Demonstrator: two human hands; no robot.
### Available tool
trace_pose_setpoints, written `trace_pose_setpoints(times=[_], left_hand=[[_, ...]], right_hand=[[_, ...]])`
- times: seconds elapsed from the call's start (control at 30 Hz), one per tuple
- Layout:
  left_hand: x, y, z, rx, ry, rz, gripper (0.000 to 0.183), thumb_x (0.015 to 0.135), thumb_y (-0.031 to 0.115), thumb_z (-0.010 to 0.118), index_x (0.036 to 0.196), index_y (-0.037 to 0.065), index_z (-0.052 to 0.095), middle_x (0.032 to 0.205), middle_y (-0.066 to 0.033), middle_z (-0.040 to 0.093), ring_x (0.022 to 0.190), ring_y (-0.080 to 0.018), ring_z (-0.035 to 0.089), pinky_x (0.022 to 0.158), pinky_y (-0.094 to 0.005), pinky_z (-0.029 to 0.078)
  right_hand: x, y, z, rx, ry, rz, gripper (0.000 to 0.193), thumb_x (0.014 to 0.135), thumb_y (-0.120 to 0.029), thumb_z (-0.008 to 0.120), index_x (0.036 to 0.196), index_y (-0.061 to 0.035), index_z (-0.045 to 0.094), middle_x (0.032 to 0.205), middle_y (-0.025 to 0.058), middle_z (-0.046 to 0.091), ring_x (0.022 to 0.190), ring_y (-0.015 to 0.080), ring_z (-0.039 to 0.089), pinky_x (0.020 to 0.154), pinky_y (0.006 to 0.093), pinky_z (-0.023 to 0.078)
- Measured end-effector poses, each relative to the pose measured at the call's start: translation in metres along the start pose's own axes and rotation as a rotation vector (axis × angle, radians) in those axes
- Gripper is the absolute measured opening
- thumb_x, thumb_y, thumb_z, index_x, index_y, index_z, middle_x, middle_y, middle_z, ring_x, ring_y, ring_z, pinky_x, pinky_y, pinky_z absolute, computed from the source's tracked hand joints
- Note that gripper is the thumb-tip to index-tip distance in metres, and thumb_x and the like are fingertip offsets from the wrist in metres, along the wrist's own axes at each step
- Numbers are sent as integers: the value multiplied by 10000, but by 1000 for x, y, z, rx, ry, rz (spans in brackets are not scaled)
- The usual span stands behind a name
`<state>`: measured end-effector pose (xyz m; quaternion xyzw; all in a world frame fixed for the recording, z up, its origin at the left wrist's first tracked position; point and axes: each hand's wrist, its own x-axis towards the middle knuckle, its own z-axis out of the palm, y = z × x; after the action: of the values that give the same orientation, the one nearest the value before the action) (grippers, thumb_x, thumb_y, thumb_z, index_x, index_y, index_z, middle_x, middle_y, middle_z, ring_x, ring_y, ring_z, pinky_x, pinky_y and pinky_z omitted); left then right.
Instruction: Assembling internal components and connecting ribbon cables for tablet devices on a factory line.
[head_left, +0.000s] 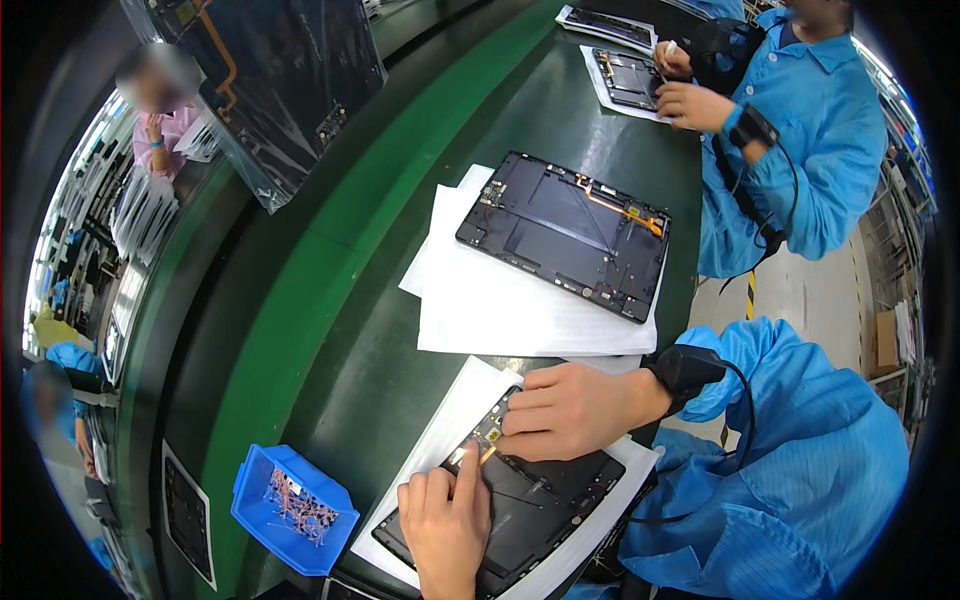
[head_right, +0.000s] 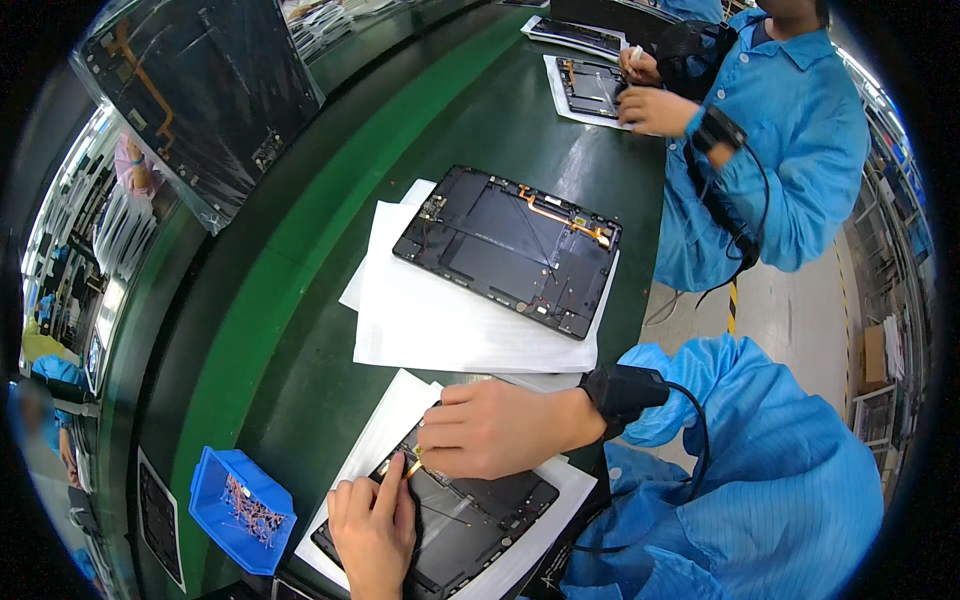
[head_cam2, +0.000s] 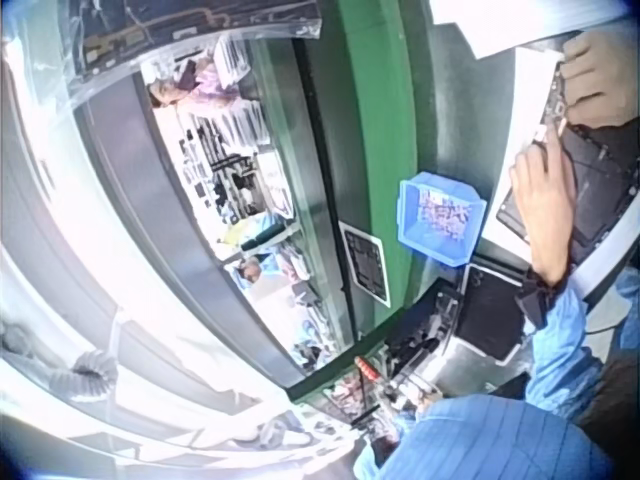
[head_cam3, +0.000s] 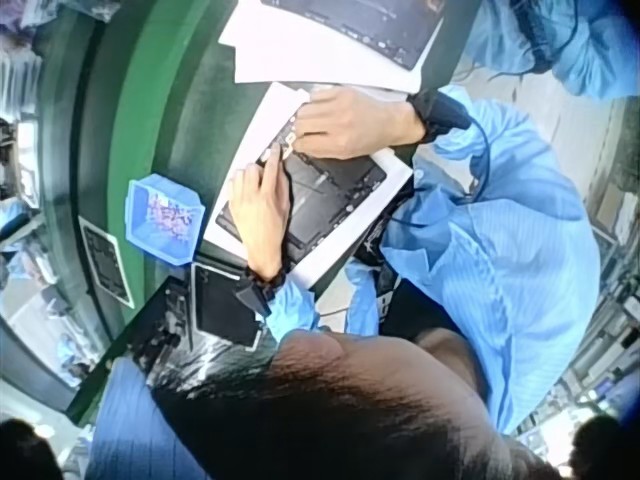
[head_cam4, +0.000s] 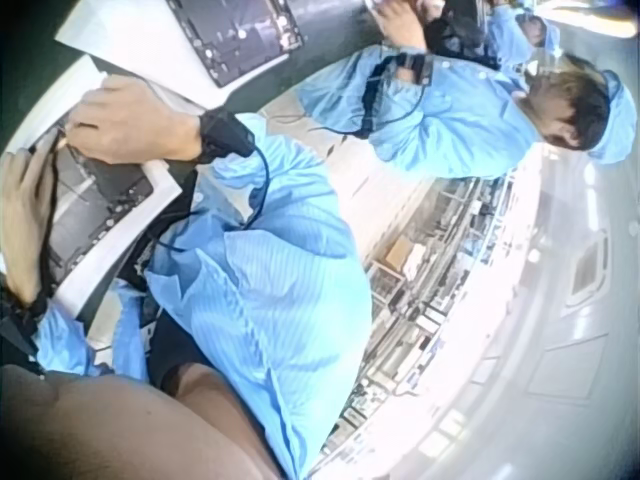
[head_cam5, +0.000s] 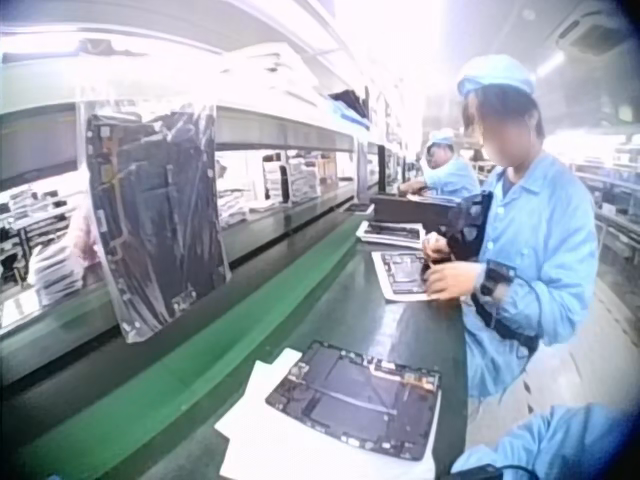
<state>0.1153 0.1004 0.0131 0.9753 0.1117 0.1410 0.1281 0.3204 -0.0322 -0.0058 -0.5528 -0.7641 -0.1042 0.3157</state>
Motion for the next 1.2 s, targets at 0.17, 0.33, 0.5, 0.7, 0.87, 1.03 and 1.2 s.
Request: trace_pose_setpoints(times=[0.17,0.33,0.5,0.7,0.87,1.03,1.2], left_hand=[[1,-2,0,-2,-4,14,331,906,111,703,1236,112,708,831,-117,519,804,-309,562,729,-427,480],[2,-2,0,7,-28,10,332,898,110,703,1230,109,712,832,-111,522,808,-305,564,731,-427,482],[2,-3,-1,12,-44,9,354,891,106,701,1244,110,714,837,-102,530,812,-300,566,736,-421,485],[2,-2,-2,16,-64,4,366,885,105,700,1251,109,715,838,-98,539,819,-298,571,743,-420,487],[4,-2,-4,6,-75,-15,369,889,102,690,1257,103,707,840,-105,548,825,-305,577,745,-422,486],[6,-2,-4,-30,-76,-17,375,890,97,676,1264,97,695,848,-111,554,826,-314,576,754,-426,482],[7,2,-3,-4,-90,-12,382,887,95,675,1269,104,692,844,-108,547,824,-311,575,752,-425,481]], right_hand=[[1,5,-1,36,-2,33,138,815,-182,706,842,-99,598,860,8,518,812,160,571,679,293,454],[1,5,-1,60,13,33,146,828,-179,715,841,-95,596,860,12,520,808,159,572,674,295,452],[1,4,1,68,5,12,162,836,-180,712,842,-75,589,869,30,531,817,179,584,684,307,461],[0,5,4,87,17,0,169,839,-186,710,840,-74,584,884,35,537,839,187,591,689,315,467],[3,4,0,99,-1,52,151,845,-190,709,851,-91,595,868,20,521,822,175,582,673,312,475],[1,5,-1,161,1,208,127,848,-196,709,874,-109,621,849,5,503,802,161,574,669,314,487],[-2,7,0,49,-78,-47,133,879,-164,692,956,-56,683,869,23,551,803,155,603,633,268,473]])
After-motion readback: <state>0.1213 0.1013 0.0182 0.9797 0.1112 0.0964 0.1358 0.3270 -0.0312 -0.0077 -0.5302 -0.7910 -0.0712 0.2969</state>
